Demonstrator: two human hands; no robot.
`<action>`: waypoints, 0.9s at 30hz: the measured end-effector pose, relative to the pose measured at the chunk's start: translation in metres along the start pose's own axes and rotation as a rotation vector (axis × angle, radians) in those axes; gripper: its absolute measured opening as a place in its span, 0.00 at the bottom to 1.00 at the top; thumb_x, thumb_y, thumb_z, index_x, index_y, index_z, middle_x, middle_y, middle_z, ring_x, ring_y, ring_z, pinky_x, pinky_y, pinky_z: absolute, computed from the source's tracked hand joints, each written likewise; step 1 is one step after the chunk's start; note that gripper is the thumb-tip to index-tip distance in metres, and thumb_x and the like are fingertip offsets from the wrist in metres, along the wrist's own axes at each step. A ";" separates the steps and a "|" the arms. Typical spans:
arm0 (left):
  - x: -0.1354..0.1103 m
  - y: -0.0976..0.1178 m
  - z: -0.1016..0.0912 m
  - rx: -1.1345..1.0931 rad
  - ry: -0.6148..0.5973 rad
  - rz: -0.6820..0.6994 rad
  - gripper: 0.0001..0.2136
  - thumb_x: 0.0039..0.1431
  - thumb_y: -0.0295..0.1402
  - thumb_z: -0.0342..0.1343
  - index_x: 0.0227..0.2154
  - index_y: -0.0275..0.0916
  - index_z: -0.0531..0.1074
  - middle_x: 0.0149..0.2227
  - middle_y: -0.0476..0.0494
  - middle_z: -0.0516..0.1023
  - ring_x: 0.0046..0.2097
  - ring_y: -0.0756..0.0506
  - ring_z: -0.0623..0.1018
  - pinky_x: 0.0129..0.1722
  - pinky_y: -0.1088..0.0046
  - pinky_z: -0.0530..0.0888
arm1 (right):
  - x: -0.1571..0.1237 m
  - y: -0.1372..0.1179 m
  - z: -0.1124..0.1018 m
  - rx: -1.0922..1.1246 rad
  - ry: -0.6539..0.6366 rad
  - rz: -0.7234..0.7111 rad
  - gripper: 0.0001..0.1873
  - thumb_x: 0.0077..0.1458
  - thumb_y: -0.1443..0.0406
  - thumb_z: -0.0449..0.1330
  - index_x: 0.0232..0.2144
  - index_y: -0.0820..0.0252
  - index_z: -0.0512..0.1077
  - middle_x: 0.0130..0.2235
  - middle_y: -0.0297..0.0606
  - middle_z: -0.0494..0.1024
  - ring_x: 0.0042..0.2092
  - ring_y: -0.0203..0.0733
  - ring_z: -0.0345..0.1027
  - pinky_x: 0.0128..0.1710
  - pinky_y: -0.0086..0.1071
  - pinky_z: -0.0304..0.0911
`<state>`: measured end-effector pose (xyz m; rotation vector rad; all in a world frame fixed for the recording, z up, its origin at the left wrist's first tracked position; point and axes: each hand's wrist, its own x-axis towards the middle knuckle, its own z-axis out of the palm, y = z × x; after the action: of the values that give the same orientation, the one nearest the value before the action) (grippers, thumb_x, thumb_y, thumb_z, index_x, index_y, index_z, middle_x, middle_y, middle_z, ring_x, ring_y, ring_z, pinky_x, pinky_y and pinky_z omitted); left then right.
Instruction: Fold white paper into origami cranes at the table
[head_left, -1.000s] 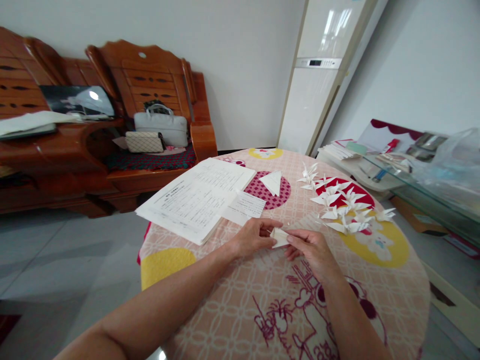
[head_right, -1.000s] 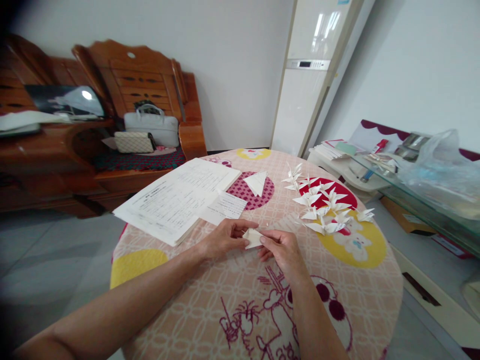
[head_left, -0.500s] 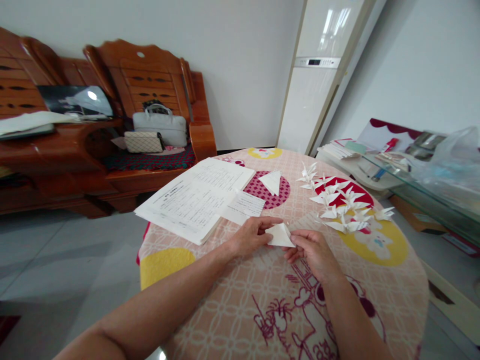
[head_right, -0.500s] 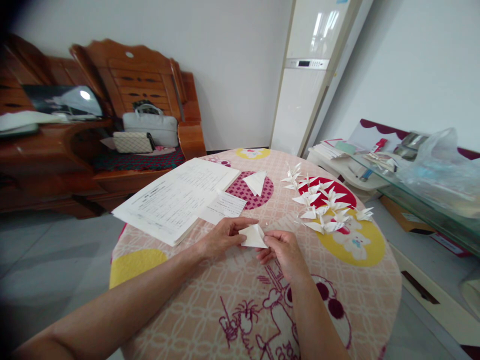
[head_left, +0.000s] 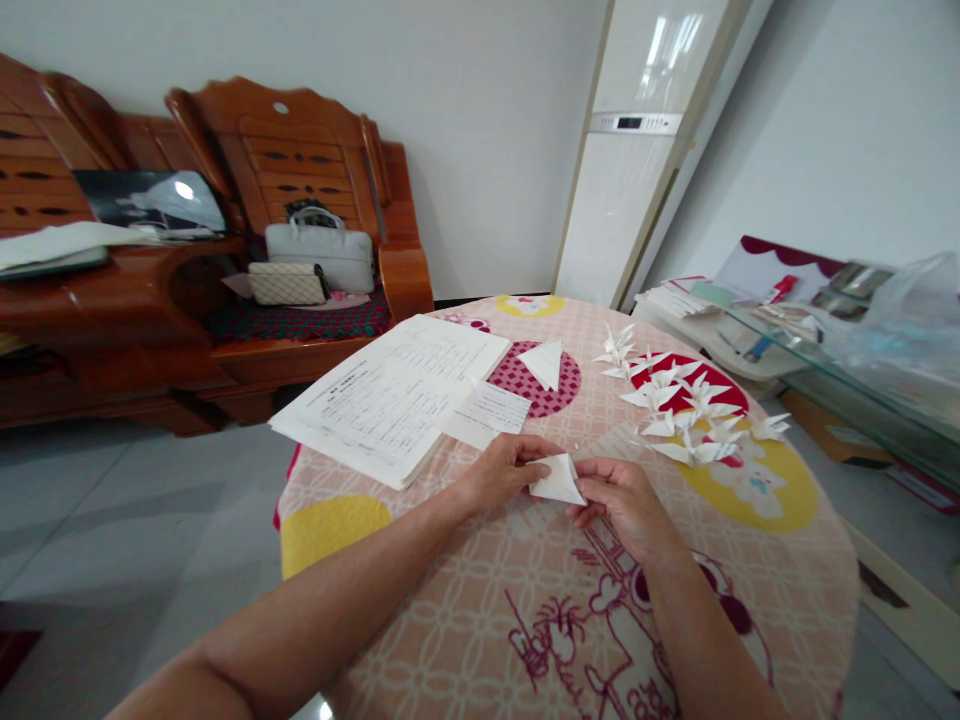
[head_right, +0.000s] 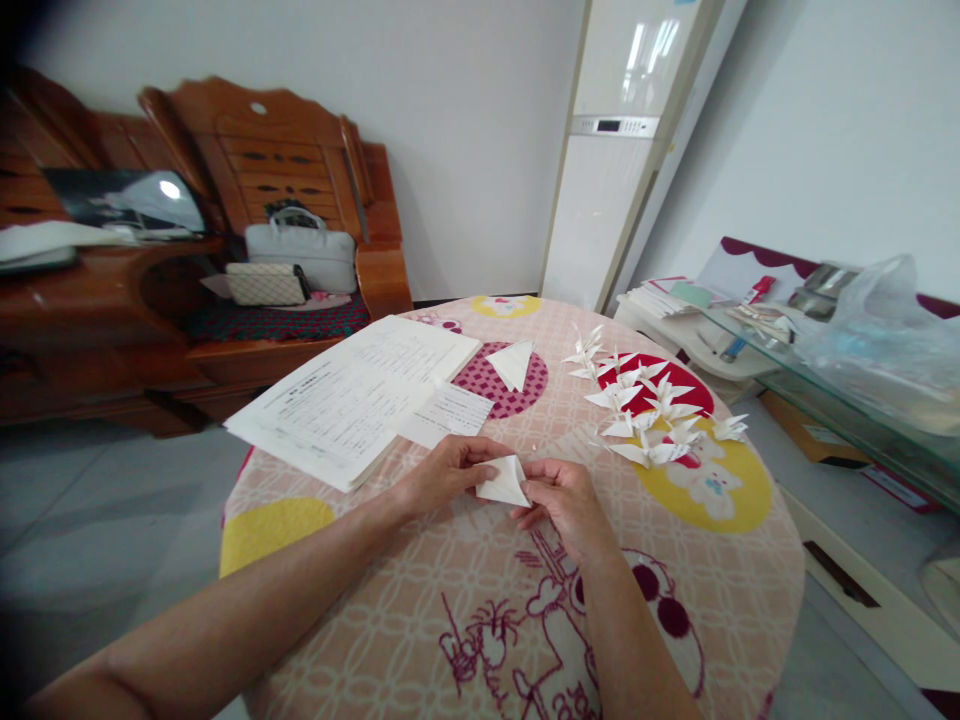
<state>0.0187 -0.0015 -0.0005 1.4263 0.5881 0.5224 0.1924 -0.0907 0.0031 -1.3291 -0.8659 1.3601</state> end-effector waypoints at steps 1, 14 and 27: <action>0.000 0.000 0.000 -0.021 -0.017 -0.004 0.20 0.50 0.35 0.61 0.46 0.31 0.74 0.36 0.39 0.78 0.30 0.49 0.75 0.27 0.77 0.71 | 0.000 0.000 0.000 -0.002 0.013 -0.002 0.13 0.41 0.63 0.65 0.31 0.64 0.78 0.26 0.39 0.81 0.22 0.38 0.72 0.19 0.26 0.67; 0.002 -0.009 -0.002 -0.062 -0.057 0.045 0.29 0.40 0.29 0.66 0.50 0.33 0.73 0.36 0.43 0.77 0.34 0.48 0.74 0.33 0.76 0.68 | 0.002 0.006 -0.003 -0.001 -0.090 -0.006 0.16 0.43 0.65 0.65 0.38 0.64 0.78 0.30 0.41 0.82 0.26 0.38 0.73 0.24 0.28 0.69; -0.001 -0.003 0.003 0.261 0.090 0.152 0.22 0.44 0.25 0.60 0.46 0.36 0.68 0.36 0.47 0.76 0.32 0.50 0.74 0.30 0.78 0.68 | 0.004 0.006 0.003 0.031 0.015 -0.016 0.18 0.40 0.62 0.67 0.36 0.64 0.75 0.25 0.36 0.79 0.20 0.35 0.68 0.16 0.25 0.64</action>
<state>0.0198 -0.0046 -0.0029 1.7107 0.6401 0.6509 0.1887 -0.0877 -0.0033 -1.3043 -0.8407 1.3446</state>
